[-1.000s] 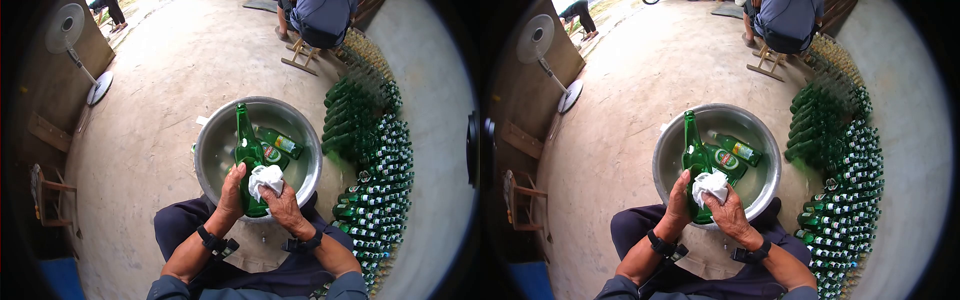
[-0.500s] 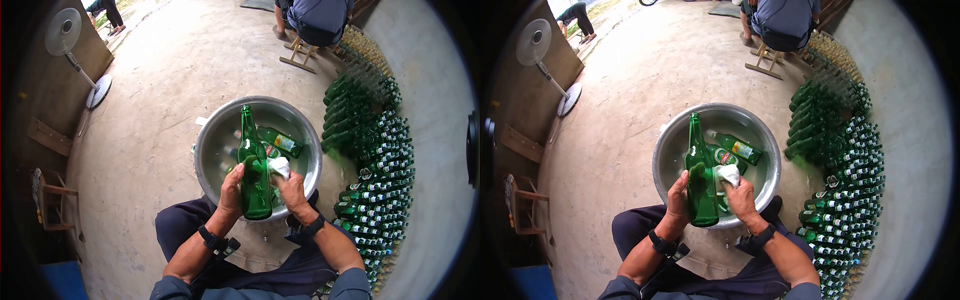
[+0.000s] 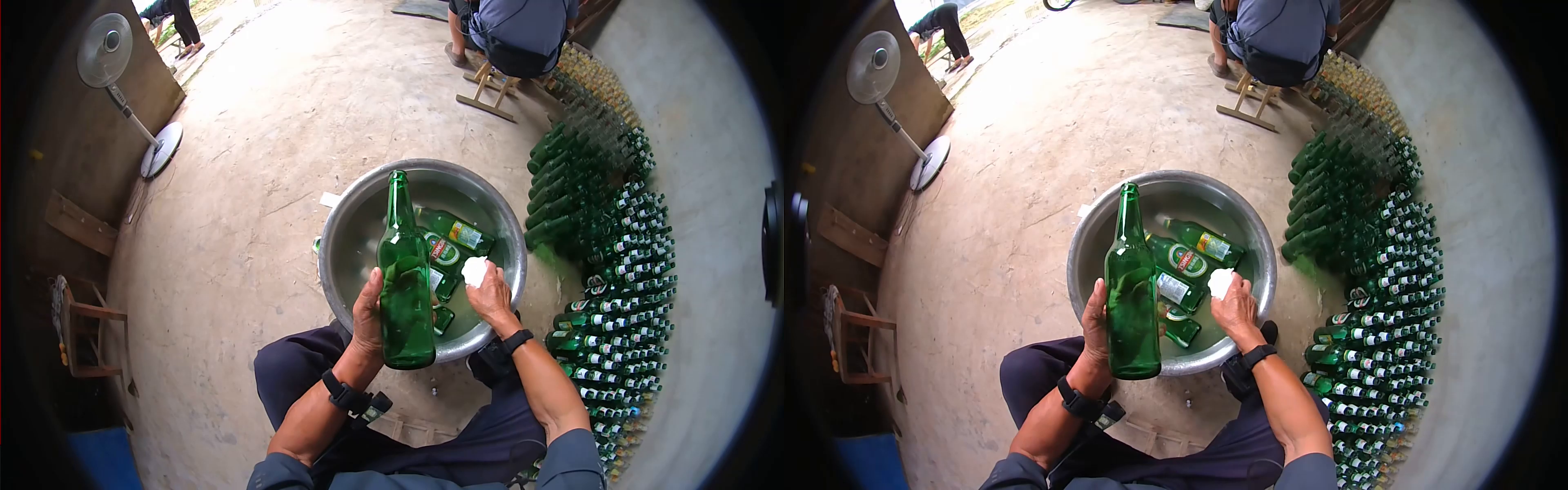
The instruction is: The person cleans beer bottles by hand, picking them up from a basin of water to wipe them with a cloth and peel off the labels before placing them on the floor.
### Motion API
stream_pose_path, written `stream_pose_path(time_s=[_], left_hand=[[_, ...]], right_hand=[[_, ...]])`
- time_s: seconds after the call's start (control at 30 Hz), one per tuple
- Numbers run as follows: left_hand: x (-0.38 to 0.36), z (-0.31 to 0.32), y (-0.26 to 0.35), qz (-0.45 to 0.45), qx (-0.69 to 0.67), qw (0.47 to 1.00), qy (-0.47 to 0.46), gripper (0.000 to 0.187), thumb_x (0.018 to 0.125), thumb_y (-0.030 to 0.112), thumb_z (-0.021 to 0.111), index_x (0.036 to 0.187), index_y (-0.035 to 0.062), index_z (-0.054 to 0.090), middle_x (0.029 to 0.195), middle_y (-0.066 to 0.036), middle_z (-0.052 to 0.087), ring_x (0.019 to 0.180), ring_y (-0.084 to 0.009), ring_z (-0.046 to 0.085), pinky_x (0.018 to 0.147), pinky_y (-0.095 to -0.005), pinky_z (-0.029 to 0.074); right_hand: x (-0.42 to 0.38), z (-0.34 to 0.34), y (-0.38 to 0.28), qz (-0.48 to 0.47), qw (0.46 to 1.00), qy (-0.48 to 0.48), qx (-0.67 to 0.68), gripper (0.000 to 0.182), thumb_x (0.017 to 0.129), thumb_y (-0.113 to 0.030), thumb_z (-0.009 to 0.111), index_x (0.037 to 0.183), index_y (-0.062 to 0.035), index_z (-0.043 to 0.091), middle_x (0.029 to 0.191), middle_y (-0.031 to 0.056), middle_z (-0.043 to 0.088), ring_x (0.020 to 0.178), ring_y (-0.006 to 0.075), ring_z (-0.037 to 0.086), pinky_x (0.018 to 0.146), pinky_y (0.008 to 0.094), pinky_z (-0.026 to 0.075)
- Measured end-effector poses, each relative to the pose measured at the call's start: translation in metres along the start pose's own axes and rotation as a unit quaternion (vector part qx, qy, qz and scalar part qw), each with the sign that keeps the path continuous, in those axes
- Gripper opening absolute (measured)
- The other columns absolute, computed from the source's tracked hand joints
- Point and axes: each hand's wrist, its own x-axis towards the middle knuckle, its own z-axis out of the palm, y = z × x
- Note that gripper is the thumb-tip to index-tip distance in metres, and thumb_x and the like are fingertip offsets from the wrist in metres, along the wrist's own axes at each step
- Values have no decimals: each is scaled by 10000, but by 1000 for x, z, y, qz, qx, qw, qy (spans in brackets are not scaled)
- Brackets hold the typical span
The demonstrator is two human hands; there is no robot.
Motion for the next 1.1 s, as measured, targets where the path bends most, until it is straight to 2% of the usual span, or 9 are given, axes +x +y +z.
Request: stream_pose_path(time_s=[0.1,0.17,0.27,0.33,0.47,0.63,0.8,0.93,1.1], left_hand=[[1,-2,-1,4,30,999,10,703,961,630,464,1297,21,564,1011,-197,681,819,-299,692,720,-422,590],[3,-5,0,1,21,1000,19,695,960,627,468,1283,20,572,978,-196,684,804,-301,692,718,-424,590],[6,-7,-2,-1,1,1000,30,678,963,618,471,1260,19,584,939,-196,688,782,-304,692,714,-429,591],[7,-5,-2,4,-10,999,35,669,966,612,470,1251,18,589,934,-197,689,774,-305,691,712,-431,591],[8,-5,-4,-8,-4,1000,25,639,974,589,472,1235,20,597,948,-192,692,774,-307,697,708,-432,595],[14,-13,-13,3,18,998,53,597,976,551,499,1228,20,600,960,-183,694,787,-307,707,711,-429,606],[15,-12,-15,-11,11,998,66,566,973,523,521,1223,22,603,967,-174,699,785,-296,710,709,-419,609],[15,-15,-18,-26,-4,997,72,567,965,522,528,1224,24,602,965,-177,698,783,-292,709,709,-414,609],[13,-9,-18,-32,19,997,63,550,952,500,541,1226,26,593,946,-175,692,768,-282,706,703,-409,608]], right_hand=[[9,-2,5,23,988,-46,148,398,754,-199,731,1075,16,637,986,256,694,899,364,702,814,459,552],[15,-5,5,43,939,-69,335,262,767,-164,711,891,58,651,777,150,709,695,220,702,638,346,558],[13,-31,-11,76,890,-92,440,254,771,-121,688,937,64,634,828,138,707,708,219,703,610,329,564],[13,-33,-15,135,787,-158,581,285,772,-75,653,1020,57,605,898,153,700,722,217,698,574,317,569],[9,-31,-25,120,778,-133,603,389,797,-46,610,1175,40,580,961,156,693,711,200,681,523,296,553],[12,-37,-28,134,781,-163,588,509,844,-35,633,1349,-68,574,968,55,708,693,120,646,478,239,479],[10,-12,-25,150,794,-96,581,283,929,-273,675,1123,-68,689,817,-25,672,574,51,558,434,230,391],[6,-5,-29,162,867,-77,465,261,895,-290,693,960,-37,705,695,11,622,506,108,528,405,288,400],[1,-6,-41,127,881,-95,445,273,860,-291,691,867,-19,683,660,22,605,472,119,513,399,293,396]])
